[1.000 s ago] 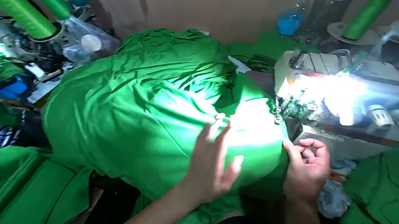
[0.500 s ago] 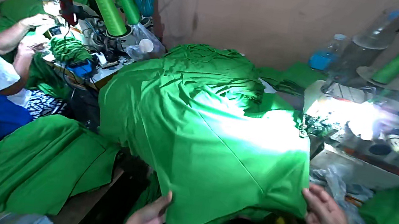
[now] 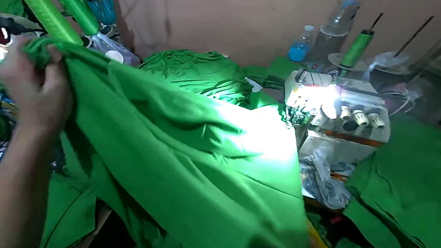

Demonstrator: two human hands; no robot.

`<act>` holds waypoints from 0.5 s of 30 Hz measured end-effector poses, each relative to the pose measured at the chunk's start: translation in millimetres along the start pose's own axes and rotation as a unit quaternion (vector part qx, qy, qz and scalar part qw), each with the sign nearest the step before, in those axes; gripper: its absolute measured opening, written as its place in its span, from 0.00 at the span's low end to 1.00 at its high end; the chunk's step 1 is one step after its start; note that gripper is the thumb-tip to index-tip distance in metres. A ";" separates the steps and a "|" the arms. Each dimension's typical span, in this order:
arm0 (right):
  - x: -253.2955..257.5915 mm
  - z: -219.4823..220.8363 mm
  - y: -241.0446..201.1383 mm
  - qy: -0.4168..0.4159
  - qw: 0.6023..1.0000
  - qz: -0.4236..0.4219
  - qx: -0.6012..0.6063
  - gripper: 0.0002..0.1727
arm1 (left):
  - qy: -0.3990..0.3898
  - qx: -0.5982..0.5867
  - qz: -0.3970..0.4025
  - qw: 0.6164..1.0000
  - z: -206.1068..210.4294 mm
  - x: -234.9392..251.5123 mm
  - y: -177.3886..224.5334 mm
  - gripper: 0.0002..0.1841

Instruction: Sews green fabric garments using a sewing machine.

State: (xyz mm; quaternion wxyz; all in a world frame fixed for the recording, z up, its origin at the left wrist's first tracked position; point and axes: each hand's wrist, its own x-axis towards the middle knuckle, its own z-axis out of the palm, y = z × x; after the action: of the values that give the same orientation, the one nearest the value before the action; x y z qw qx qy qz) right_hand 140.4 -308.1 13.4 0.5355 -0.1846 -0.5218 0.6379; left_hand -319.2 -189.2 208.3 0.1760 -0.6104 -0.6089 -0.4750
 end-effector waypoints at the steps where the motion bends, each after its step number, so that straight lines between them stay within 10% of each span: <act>1: 4.1 15.5 7.8 -0.011 0.999 0.014 0.044 0.18 | -0.004 0.000 0.003 1.000 19.4 13.5 7.0 0.28; 5: 14.9 36.0 76.4 -0.082 0.962 0.186 0.182 0.14 | -0.160 0.080 -0.069 0.981 99.2 10.0 -28.4 0.30; 9: 7.8 10.4 119.7 -0.100 0.946 0.282 -0.126 0.24 | -0.189 0.151 -0.132 0.961 160.6 -32.0 -58.9 0.32; 12: 25.1 -9.4 85.8 0.050 0.926 0.138 -0.347 0.16 | -0.116 0.039 0.050 0.991 160.0 -51.5 -12.0 0.24; 15: 84.9 -24.0 63.7 0.261 0.873 -0.091 -0.401 0.20 | -0.367 -0.143 0.174 0.903 158.2 -66.6 50.1 0.11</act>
State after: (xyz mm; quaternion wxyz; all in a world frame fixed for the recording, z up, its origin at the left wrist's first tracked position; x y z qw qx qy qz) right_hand 97.8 -215.0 -23.4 0.5878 -0.4950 -0.5887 0.2507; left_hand -202.9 -111.9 96.6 -0.0692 -0.8564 -0.4401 -0.2609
